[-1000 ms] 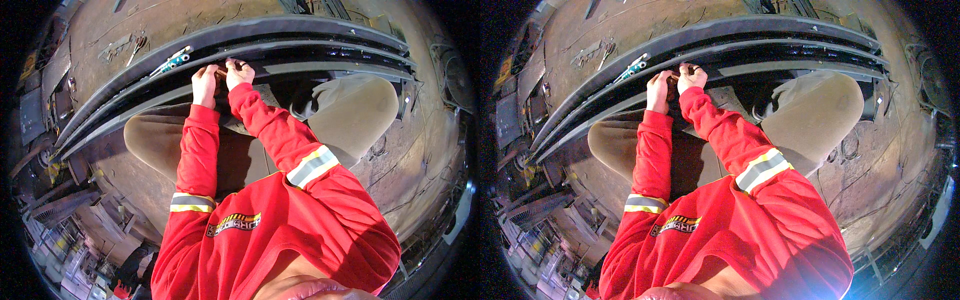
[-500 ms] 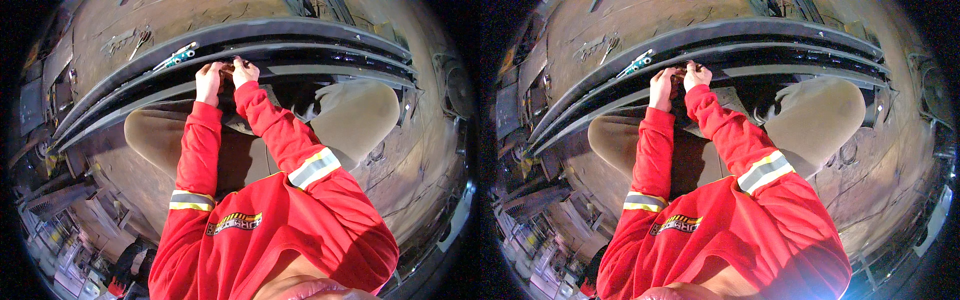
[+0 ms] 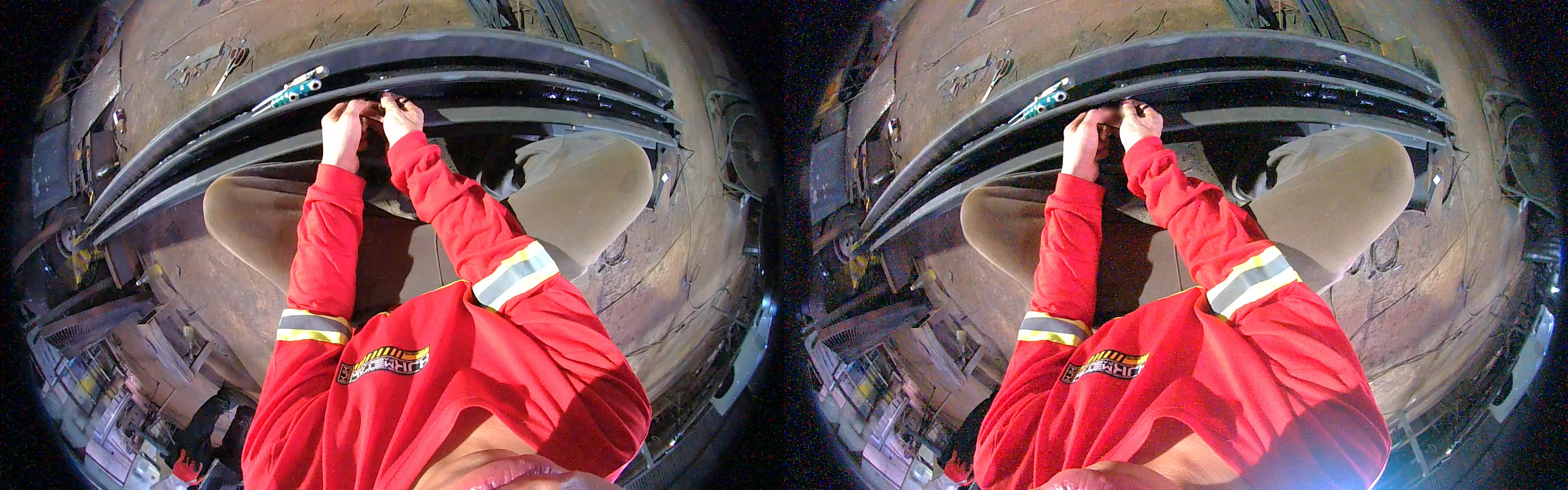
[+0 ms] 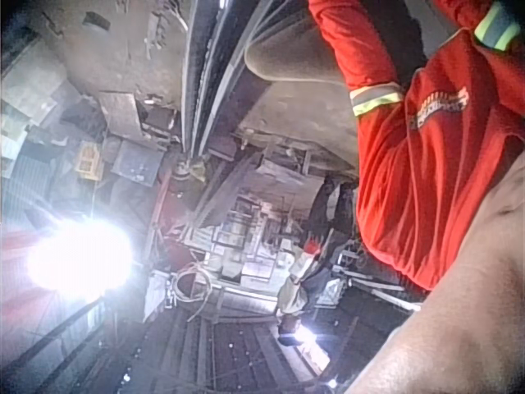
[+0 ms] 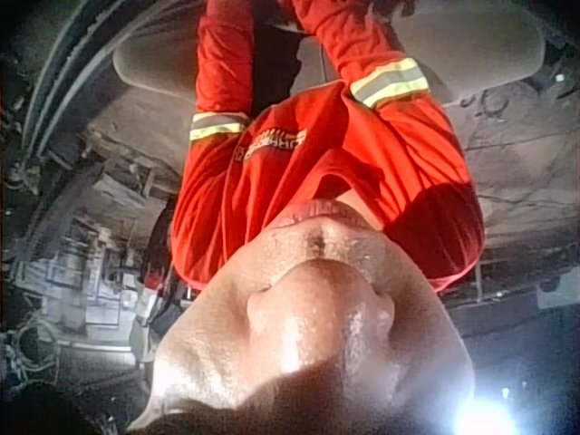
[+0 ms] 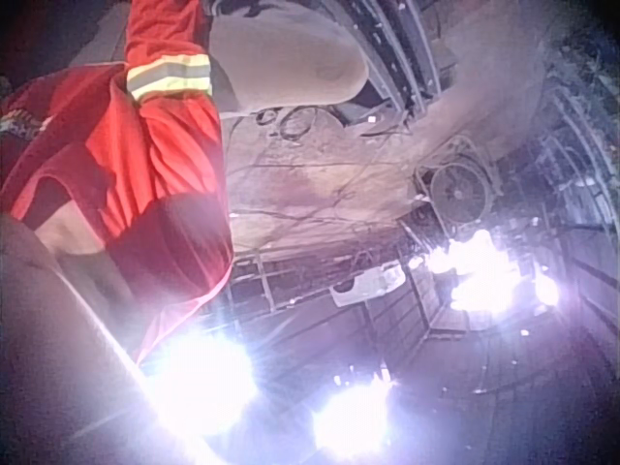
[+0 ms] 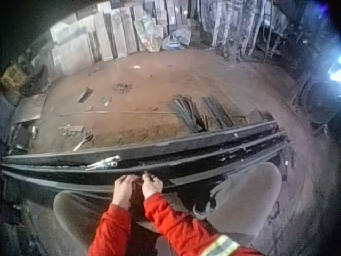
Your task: The person sits on the floor and assembles a metal frame structure. They use a screwdriver to tighten screws on the frame and insert long black rubber strips into the frame's grooves. The person handles the frame and strips by hand, occasionally reaching for tools or parts from the surrounding floor.
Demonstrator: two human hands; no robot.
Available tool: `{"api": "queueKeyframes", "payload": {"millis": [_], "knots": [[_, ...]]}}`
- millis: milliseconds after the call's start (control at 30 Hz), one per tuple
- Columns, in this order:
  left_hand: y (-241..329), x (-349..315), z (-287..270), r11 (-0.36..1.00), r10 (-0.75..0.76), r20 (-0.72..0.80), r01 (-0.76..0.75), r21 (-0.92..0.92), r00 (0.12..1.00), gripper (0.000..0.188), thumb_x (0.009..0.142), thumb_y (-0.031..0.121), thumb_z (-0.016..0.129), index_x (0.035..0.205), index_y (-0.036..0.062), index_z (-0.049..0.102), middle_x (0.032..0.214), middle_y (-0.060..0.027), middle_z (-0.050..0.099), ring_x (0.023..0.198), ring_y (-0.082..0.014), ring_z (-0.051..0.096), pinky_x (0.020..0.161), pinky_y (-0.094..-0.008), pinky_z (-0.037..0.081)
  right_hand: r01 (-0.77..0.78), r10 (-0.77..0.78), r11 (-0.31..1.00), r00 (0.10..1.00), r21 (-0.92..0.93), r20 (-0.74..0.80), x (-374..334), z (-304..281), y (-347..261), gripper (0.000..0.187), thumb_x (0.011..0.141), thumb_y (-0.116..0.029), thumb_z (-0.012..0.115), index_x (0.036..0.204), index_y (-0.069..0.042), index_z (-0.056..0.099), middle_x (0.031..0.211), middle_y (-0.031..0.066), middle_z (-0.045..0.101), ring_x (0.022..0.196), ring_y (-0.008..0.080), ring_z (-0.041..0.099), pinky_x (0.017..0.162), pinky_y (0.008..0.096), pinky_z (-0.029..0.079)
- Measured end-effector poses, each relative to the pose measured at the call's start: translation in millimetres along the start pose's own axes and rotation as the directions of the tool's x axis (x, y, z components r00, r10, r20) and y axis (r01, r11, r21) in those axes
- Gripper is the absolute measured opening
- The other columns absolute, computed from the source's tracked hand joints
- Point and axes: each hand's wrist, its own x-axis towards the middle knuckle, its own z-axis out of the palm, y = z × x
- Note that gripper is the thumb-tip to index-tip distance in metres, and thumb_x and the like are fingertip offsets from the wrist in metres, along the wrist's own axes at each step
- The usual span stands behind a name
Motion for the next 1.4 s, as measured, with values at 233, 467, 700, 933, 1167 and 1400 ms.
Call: {"api": "queueKeyframes", "payload": {"millis": [233,467,700,933,1167,1400], "knots": [[0.2,-0.3,3.5,0.999,0.036,0.015,-0.036,-0.012,0.999,0.018,0.083,0.026,0.058,0.088,0.0099,0.067,0.066,0.0034,0.056,0.05,-0.0066,0.047,0.043,-0.0222,0.033,0.066,-0.066,0.974,0.998,-0.217,0.006,13.6,-6.4,10.1,0.012,0.093,-0.013,0.054,0.09,-0.004,0.06,0.084,0.0087,0.065,0.067,0.0212,0.063,0.06,0.034,0.053],[-0.3,-1.2,1.9,0.999,0.026,-0.003,-0.027,-0.028,1.0,0.018,0.084,0.027,0.058,0.086,0.0103,0.067,0.062,0.0042,0.052,0.047,-0.0058,0.044,0.04,-0.021,0.028,-0.293,0.286,0.922,0.956,0.255,0.063,-26.3,7.0,-36.8,0.009,0.092,-0.011,0.054,0.086,-0.006,0.059,0.086,0.0101,0.066,0.072,0.0235,0.065,0.062,0.0352,0.054],[-1.3,0.6,2.0,0.999,0.017,-0.004,-0.017,-0.044,1.0,0.016,0.084,0.026,0.059,0.084,0.0107,0.064,0.058,0.0049,0.049,0.044,-0.0057,0.041,0.04,-0.0222,0.027,-0.236,0.238,0.88,0.97,0.413,0.047,-19.2,5.8,-32.2,0.007,0.084,0.004,0.058,0.081,-0.002,0.058,0.081,0.0125,0.065,0.068,0.0253,0.065,0.062,0.0366,0.057],[-2.5,2.6,1.1,0.998,-0.014,-0.006,0.013,-0.06,1.0,0.013,0.084,0.023,0.06,0.084,0.0107,0.064,0.058,0.0049,0.049,0.044,-0.0056,0.04,0.039,-0.0221,0.027,-0.165,0.181,0.901,0.984,0.401,-0.002,-33.4,14.9,-42.0,0.006,0.086,0.004,0.059,0.084,-0.002,0.059,0.08,0.0084,0.061,0.07,0.0217,0.063,0.064,0.035,0.055],[-2.6,2.7,3.1,0.999,-0.002,-0.011,0.002,-0.053,1.0,0.013,0.085,0.022,0.059,0.086,0.0097,0.064,0.058,0.0043,0.05,0.045,-0.0056,0.042,0.04,-0.0222,0.028,-0.179,0.199,0.899,0.98,0.399,-0.009,-29.8,14.0,-37.7,0.004,0.088,0.001,0.058,0.085,-0.003,0.059,0.084,0.0088,0.062,0.072,0.0221,0.063,0.065,0.0355,0.055],[-7.2,7.1,-0.7,0.998,0.01,-0.015,-0.011,-0.06,1.0,0.015,0.084,0.019,0.059,0.086,0.0068,0.066,0.065,0.002,0.057,0.052,-0.0078,0.05,0.046,-0.0229,0.037,-0.222,0.266,0.885,0.962,0.409,-0.054,-29.1,18.7,-35.7,0.009,0.092,-0.006,0.053,0.091,0.0,0.059,0.086,0.0113,0.064,0.07,0.0238,0.064,0.066,0.036,0.056]]}}
